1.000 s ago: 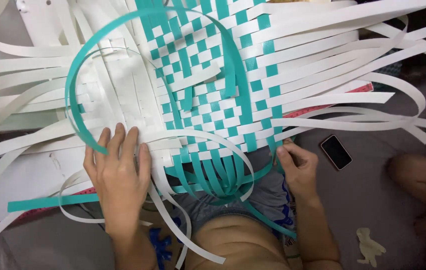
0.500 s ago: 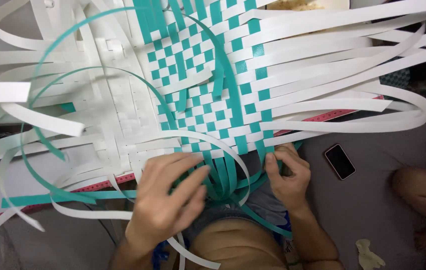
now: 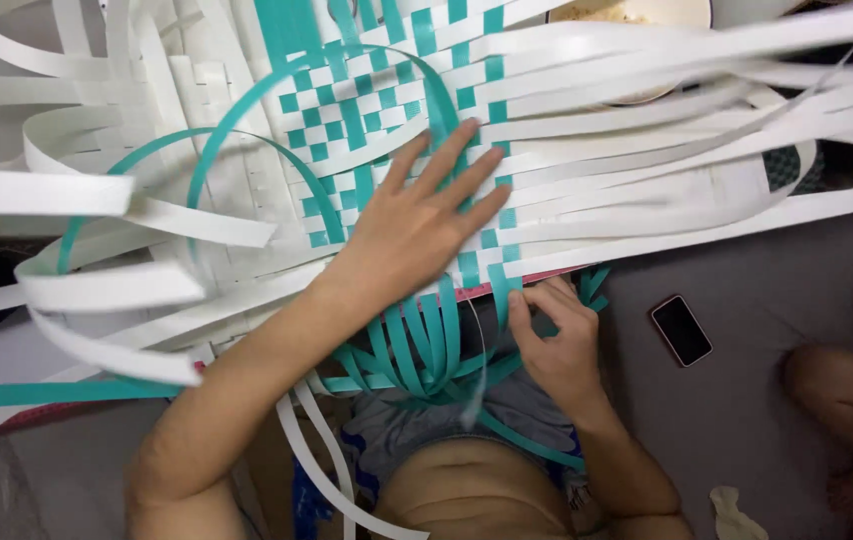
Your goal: The person is weaving white and teal plastic strips together to create a woven pattern, likely for a bag or mat.
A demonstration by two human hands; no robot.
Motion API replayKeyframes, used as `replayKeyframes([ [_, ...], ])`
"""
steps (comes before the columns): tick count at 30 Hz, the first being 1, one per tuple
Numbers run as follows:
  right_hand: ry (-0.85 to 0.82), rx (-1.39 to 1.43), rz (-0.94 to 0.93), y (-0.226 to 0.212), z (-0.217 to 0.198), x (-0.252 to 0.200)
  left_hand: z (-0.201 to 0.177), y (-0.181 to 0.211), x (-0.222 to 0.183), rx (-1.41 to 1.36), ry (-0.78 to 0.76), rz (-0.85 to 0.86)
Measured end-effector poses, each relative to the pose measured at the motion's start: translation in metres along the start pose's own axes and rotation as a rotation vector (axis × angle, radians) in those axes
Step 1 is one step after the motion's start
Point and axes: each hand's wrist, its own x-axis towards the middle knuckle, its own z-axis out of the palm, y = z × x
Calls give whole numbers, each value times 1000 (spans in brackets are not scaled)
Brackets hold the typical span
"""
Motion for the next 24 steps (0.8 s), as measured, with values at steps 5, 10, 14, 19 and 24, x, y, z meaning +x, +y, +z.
replayKeyframes([
  [5,-19,-66,4,4,-2,-1,9,-2,-2,12,-59,-23],
  [10,-46,-6,88,0,-5,2,8,-8,-1,18,-70,24],
  [14,-18,41,148,5,-4,-1,14,-13,-1,3,6,118],
  [19,167,-101,85,-10,-11,3,2,-3,11,11,161,202],
  [24,471,-496,-422,-26,-27,10,1,3,13,225,146,116],
])
